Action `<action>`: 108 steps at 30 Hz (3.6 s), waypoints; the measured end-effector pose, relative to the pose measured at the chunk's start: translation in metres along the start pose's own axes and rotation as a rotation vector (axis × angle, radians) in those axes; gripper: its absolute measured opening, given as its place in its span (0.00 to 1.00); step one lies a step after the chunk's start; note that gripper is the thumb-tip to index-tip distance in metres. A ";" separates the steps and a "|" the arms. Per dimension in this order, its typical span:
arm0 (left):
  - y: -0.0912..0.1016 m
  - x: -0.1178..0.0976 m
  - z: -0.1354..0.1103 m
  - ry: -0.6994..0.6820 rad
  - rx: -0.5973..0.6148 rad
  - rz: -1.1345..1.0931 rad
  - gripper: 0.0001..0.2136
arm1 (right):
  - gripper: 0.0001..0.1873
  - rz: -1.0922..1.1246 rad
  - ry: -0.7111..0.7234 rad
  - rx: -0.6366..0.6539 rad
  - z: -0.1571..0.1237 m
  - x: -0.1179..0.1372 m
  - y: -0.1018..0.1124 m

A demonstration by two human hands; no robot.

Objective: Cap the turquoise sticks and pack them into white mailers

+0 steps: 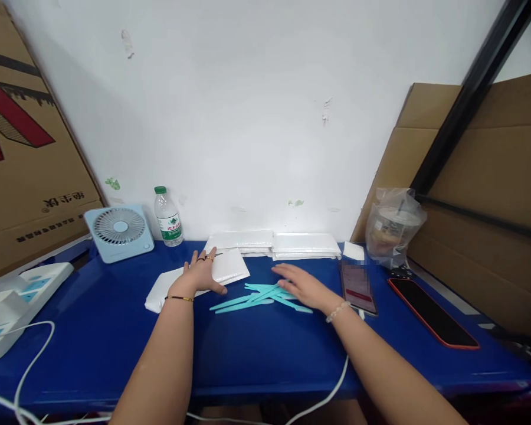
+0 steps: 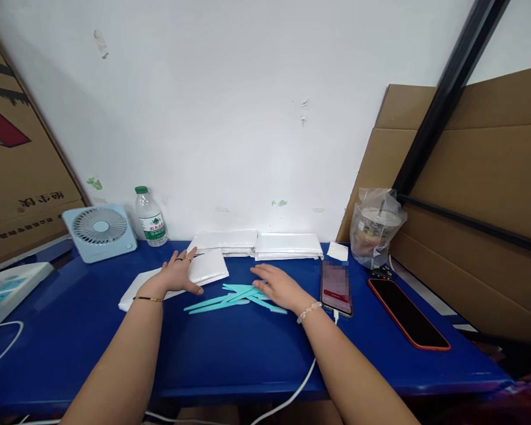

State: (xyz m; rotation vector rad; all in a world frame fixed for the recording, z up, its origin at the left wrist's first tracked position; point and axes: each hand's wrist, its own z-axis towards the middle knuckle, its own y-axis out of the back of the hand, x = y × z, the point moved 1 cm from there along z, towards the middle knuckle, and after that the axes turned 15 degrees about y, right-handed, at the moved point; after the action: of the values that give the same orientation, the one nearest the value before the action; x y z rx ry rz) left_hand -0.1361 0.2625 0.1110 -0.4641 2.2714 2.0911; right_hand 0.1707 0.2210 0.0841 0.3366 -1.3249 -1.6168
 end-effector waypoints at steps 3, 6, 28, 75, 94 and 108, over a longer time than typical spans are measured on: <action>-0.004 -0.020 -0.014 -0.242 -0.040 -0.184 0.51 | 0.20 0.089 -0.104 -0.154 -0.017 -0.014 0.024; -0.023 -0.051 -0.034 -0.587 0.202 -0.216 0.41 | 0.23 0.173 -0.168 -0.038 -0.032 -0.026 0.034; -0.063 -0.109 -0.061 -0.519 0.290 -0.386 0.14 | 0.06 0.091 -0.018 0.047 -0.018 -0.023 0.015; -0.050 -0.089 -0.036 -0.478 0.081 -0.331 0.14 | 0.08 0.193 -0.205 -0.029 -0.025 -0.036 0.029; -0.049 -0.093 -0.040 -0.472 0.052 -0.168 0.09 | 0.07 0.173 -0.266 -0.007 -0.027 -0.034 0.027; -0.045 -0.107 -0.062 -0.699 0.180 -0.187 0.10 | 0.07 0.276 -0.170 0.181 -0.028 -0.010 0.038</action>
State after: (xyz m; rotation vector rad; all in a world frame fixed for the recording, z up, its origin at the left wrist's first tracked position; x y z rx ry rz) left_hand -0.0124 0.2204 0.0965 0.0646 1.8806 1.5929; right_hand 0.2147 0.2156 0.1031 0.1186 -1.5775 -1.3211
